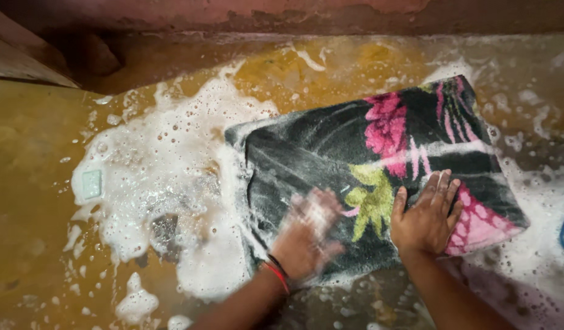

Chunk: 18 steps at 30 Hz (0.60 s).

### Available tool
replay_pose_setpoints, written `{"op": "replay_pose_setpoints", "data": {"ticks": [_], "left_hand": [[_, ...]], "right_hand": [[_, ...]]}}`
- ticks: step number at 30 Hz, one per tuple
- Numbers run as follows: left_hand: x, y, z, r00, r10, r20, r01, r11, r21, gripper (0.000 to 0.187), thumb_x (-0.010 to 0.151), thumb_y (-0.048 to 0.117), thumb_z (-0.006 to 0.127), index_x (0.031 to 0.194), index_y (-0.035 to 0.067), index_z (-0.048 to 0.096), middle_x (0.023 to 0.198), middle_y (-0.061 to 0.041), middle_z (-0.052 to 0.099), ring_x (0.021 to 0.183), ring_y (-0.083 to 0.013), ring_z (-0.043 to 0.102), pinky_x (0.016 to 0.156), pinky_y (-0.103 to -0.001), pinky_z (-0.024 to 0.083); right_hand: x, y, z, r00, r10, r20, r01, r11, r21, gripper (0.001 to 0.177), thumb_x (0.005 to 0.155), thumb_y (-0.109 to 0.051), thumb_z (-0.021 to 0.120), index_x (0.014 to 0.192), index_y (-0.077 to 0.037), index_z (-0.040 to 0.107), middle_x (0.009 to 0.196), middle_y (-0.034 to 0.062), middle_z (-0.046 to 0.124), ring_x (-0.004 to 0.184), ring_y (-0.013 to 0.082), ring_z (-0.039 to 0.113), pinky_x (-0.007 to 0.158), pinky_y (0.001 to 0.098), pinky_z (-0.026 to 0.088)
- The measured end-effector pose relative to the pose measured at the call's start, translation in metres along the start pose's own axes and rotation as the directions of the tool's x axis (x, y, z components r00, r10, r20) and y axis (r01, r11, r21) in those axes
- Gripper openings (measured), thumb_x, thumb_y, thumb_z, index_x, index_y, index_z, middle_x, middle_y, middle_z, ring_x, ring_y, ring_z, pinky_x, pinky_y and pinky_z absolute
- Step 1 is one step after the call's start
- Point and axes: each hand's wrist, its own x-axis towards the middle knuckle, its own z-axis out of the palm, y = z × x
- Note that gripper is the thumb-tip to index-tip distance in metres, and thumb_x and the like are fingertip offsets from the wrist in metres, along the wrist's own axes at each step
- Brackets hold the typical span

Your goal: The person scrubs a dark floral rug on a wet tiled floor using a bar of soap and a brush. They apply soap to the rug, rub it with their hands, and then use a brush to scrub the surface thoroughly, creating suds.

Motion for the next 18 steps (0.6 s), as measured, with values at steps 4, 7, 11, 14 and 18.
{"op": "replay_pose_setpoints", "data": {"ticks": [4,7,11,14,18], "left_hand": [[-0.005,0.024,0.018,0.934,0.356,0.031,-0.349,0.890,0.294,0.077,0.106,0.063,0.025,0.165,0.015,0.022,0.173,-0.009,0.013,0.161,-0.0282,0.006,0.127,-0.055,-0.002],[0.013,-0.007,-0.005,0.936,0.315,0.158,-0.323,0.946,0.032,0.072,0.104,0.062,0.024,0.164,0.024,0.023,0.175,-0.005,0.010,0.161,-0.0274,0.000,0.127,-0.057,-0.011],[0.066,-0.091,-0.068,0.975,-0.171,-0.143,0.199,0.956,0.215,0.072,0.108,0.061,0.019,0.165,0.017,0.016,0.177,-0.005,0.005,0.162,-0.0244,-0.006,0.128,-0.054,-0.013],[0.100,-0.140,-0.103,0.845,-0.215,-0.490,0.362,0.904,0.228,0.077,0.104,0.062,0.030,0.166,0.017,0.021,0.172,-0.011,0.014,0.158,-0.0323,0.001,0.123,-0.059,-0.004],[0.107,-0.135,-0.101,0.855,-0.212,-0.474,0.330,0.927,0.180,0.081,0.100,0.067,0.039,0.164,0.019,0.027,0.171,-0.009,0.023,0.160,-0.0334,0.010,0.127,-0.060,0.002]], "right_hand": [[0.000,0.000,-0.001,1.000,-0.008,-0.005,0.008,1.000,-0.001,0.079,0.103,-0.050,0.041,0.160,0.004,0.033,0.172,0.0171,0.024,0.160,0.0323,0.014,0.126,0.0529,0.012],[0.000,0.002,0.000,1.000,-0.009,0.002,0.009,1.000,0.007,0.080,0.103,-0.050,0.041,0.161,0.004,0.032,0.172,0.0174,0.023,0.160,0.0326,0.014,0.126,0.0532,0.012],[0.001,0.001,-0.001,1.000,-0.011,0.007,0.011,1.000,0.021,0.080,0.103,-0.050,0.041,0.160,0.005,0.032,0.173,0.0174,0.022,0.160,0.0325,0.013,0.126,0.0536,0.012],[0.000,0.000,-0.002,1.000,-0.015,-0.001,0.015,1.000,0.021,0.080,0.103,-0.050,0.041,0.161,0.005,0.032,0.173,0.0173,0.022,0.160,0.0324,0.013,0.126,0.0540,0.012],[0.001,0.000,-0.005,1.000,-0.005,0.003,0.005,1.000,0.021,0.080,0.103,-0.050,0.042,0.160,0.005,0.033,0.172,0.0177,0.023,0.160,0.0325,0.014,0.126,0.0537,0.012]]}}
